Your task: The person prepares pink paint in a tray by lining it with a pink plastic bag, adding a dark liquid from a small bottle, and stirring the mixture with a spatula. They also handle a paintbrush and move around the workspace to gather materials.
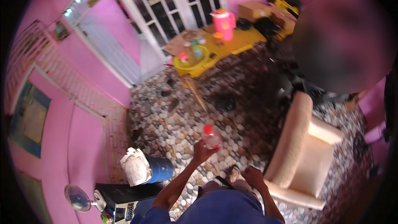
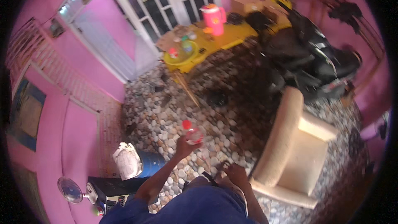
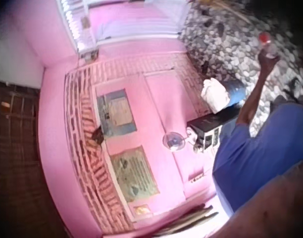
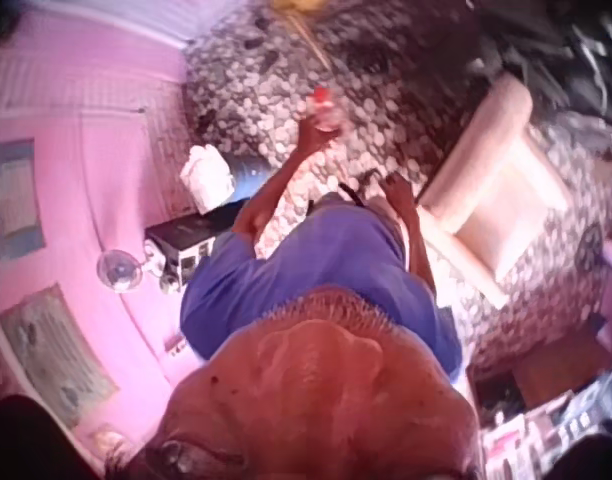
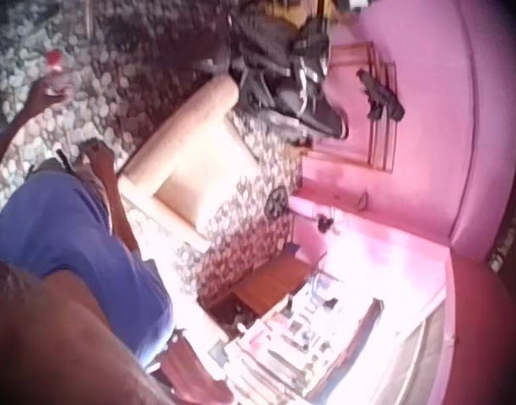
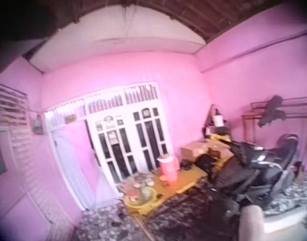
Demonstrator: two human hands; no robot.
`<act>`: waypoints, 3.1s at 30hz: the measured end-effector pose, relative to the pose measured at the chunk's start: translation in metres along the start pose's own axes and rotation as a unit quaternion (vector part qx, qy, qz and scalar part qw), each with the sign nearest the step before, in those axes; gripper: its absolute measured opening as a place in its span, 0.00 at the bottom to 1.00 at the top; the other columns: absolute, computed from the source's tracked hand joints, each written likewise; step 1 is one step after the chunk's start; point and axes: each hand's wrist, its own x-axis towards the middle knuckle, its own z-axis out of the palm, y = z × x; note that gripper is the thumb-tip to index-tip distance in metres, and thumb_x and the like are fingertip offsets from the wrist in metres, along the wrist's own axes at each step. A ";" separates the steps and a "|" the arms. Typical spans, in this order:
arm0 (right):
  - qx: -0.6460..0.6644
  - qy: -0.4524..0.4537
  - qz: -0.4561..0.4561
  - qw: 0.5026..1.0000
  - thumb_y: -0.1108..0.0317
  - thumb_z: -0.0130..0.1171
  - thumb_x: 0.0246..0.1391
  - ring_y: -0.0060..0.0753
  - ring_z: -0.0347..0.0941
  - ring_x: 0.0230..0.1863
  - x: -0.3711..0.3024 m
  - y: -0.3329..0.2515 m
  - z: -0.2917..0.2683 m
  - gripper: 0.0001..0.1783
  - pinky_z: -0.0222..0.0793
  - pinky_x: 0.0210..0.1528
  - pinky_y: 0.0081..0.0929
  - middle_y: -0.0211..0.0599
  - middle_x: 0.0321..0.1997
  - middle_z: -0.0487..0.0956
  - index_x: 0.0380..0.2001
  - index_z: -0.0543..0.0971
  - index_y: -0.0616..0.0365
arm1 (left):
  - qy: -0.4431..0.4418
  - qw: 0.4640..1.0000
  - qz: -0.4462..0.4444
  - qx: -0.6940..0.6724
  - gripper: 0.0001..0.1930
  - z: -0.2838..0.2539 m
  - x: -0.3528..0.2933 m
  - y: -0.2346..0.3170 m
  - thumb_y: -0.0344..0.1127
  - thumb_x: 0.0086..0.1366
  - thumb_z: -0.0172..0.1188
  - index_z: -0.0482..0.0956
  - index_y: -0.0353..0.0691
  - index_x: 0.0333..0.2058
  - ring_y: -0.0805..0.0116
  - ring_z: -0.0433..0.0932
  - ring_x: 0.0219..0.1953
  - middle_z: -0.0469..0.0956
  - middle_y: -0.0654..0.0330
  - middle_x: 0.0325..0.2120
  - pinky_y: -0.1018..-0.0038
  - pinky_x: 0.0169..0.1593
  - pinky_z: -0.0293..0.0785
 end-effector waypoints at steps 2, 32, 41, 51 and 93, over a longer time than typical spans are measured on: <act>0.275 0.117 0.139 0.944 0.62 0.62 0.44 0.45 0.77 0.30 0.007 0.000 -0.013 0.12 0.73 0.32 0.35 0.43 0.26 0.79 0.26 0.77 0.60 | -0.008 1.000 -0.019 0.002 0.30 0.000 0.047 -0.009 0.50 0.40 0.72 0.77 0.43 0.43 0.59 0.80 0.35 0.80 0.54 0.32 0.71 0.39 0.74; 0.235 0.302 0.615 0.690 0.70 0.59 0.43 0.30 0.77 0.22 0.175 0.005 0.043 0.10 0.73 0.23 0.25 0.43 0.22 0.78 0.26 0.76 0.69 | -0.108 0.483 -0.241 -0.835 0.08 0.284 0.833 -0.175 0.39 0.57 0.50 0.75 0.49 0.35 0.67 0.76 0.32 0.77 0.67 0.28 0.68 0.34 0.70; 0.360 0.218 0.840 0.343 0.62 0.63 0.43 0.28 0.79 0.21 0.178 -0.124 0.131 0.14 0.75 0.29 0.23 0.37 0.20 0.80 0.26 0.78 0.63 | -0.075 0.369 -0.345 -0.860 0.12 0.346 0.889 -0.244 0.40 0.58 0.51 0.77 0.41 0.36 0.64 0.76 0.31 0.79 0.61 0.31 0.65 0.37 0.71; 0.183 0.265 0.859 0.397 0.55 0.55 0.45 0.50 0.75 0.27 0.210 -0.121 0.090 0.18 0.68 0.29 0.42 0.50 0.22 0.76 0.18 0.77 0.60 | -0.107 0.968 0.016 -0.225 0.24 0.277 0.691 -0.119 0.51 0.61 0.51 0.70 0.31 0.39 0.51 0.72 0.39 0.73 0.47 0.37 0.60 0.45 0.66; 0.171 0.591 0.087 0.784 0.68 0.54 0.55 0.34 0.71 0.20 -0.268 -0.406 -0.079 0.07 0.64 0.20 0.25 0.36 0.26 0.75 0.31 0.77 0.61 | -0.961 0.056 -0.270 0.033 0.30 0.182 -0.326 0.271 0.56 0.63 0.45 0.65 0.36 0.53 0.69 0.76 0.35 0.76 0.58 0.36 0.75 0.39 0.74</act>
